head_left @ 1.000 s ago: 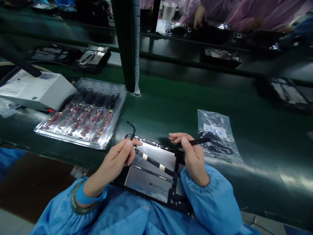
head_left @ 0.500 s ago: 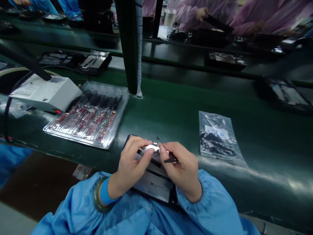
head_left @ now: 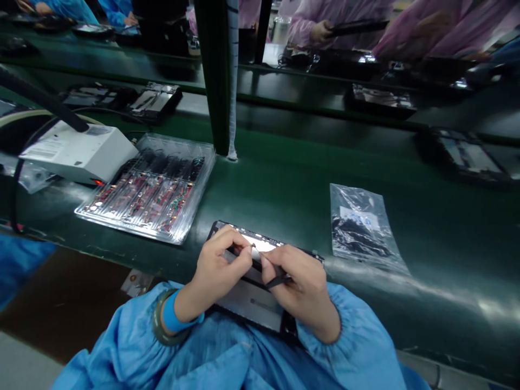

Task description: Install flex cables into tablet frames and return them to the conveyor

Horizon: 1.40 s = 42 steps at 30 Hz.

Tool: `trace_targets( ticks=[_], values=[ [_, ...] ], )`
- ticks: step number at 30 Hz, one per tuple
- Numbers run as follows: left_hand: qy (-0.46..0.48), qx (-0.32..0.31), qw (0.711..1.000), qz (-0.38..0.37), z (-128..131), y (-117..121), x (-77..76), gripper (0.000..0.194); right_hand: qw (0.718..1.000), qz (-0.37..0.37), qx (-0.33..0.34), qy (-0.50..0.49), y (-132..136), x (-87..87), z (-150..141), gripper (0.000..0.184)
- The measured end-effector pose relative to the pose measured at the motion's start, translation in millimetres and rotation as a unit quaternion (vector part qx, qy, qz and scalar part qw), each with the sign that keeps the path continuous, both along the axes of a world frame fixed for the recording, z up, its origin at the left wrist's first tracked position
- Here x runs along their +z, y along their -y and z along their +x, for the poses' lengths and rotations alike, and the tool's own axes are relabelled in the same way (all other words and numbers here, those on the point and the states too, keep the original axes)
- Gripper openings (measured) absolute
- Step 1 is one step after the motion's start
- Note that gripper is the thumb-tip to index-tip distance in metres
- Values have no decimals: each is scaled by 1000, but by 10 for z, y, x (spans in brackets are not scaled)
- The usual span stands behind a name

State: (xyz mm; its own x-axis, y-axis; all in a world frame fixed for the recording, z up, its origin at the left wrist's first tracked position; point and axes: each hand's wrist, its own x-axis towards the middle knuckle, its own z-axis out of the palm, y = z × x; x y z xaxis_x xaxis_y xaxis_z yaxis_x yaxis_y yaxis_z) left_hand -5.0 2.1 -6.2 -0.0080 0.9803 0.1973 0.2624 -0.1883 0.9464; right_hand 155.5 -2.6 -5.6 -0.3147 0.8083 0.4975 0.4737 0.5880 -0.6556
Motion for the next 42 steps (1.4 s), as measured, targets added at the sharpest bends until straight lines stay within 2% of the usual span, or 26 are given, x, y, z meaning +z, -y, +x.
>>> trace_targets(
  ticks=[3, 5, 7, 8, 9, 11, 13, 15, 16, 18, 21, 23, 26, 28, 30, 33, 39, 42],
  values=[
    [27, -27, 998, -42, -59, 4, 10, 12, 985, -145, -46, -87, -7, 5, 105, 20],
    [13, -14, 999, -50, -208, -52, 24, 11, 945, -254, -117, -167, -15, -13, 242, 24],
    [-60, 33, 998, -10, -475, -175, 38, 9, 902, -313, -179, -238, -20, -40, 416, 26],
    [-125, 67, 989, 30, -644, -255, 43, 8, 889, -320, -204, -257, -19, -53, 504, 28],
    [-211, 99, 969, 81, -822, -338, 48, 8, 884, -317, -227, -256, -13, -64, 584, 29],
    [-400, 146, 892, 154, -1154, -479, 63, 9, 900, -275, -275, -194, 15, -81, 698, 29],
    [-563, 72, 810, 148, -1370, -538, 95, 15, 936, -189, -286, -75, 57, -101, 726, 24],
    [-635, 8, 758, 147, -1428, -498, 155, 23, 967, -75, -240, 51, 91, -135, 665, 18],
    [-643, -8, 751, 151, -1404, -451, 194, 27, 972, -19, -208, 108, 100, -159, 610, 17],
    [-629, -8, 759, 167, -1286, -344, 265, 31, 962, 74, -167, 202, 101, -220, 480, 19],
    [-589, -23, 780, 209, -1024, -267, 271, 25, 930, 133, -159, 302, 82, -315, 316, 22],
    [-554, -95, 792, 239, -829, -292, 171, 20, 918, 131, -147, 345, 81, -363, 255, 24],
    [-493, -236, 799, 250, -540, -369, -80, 19, 908, 116, -121, 385, 102, -402, 217, 24],
    [-467, -284, 797, 257, -384, -407, -242, 18, 904, 109, -114, 398, 115, -413, 204, 23],
    [-446, -309, 796, 269, -283, -431, -358, 17, 900, 101, -116, 407, 118, -420, 192, 22],
    [-426, -327, 794, 285, -239, -460, -434, 16, 900, 90, -117, 410, 109, -423, 173, 21],
    [-479, -360, 740, 304, -263, -486, -408, 16, 899, 87, -110, 414, 119, -374, 145, 21],
    [-492, -365, 731, 302, -250, -487, -390, 16, 906, 64, -100, 406, 142, -343, 185, 21]
  ],
)
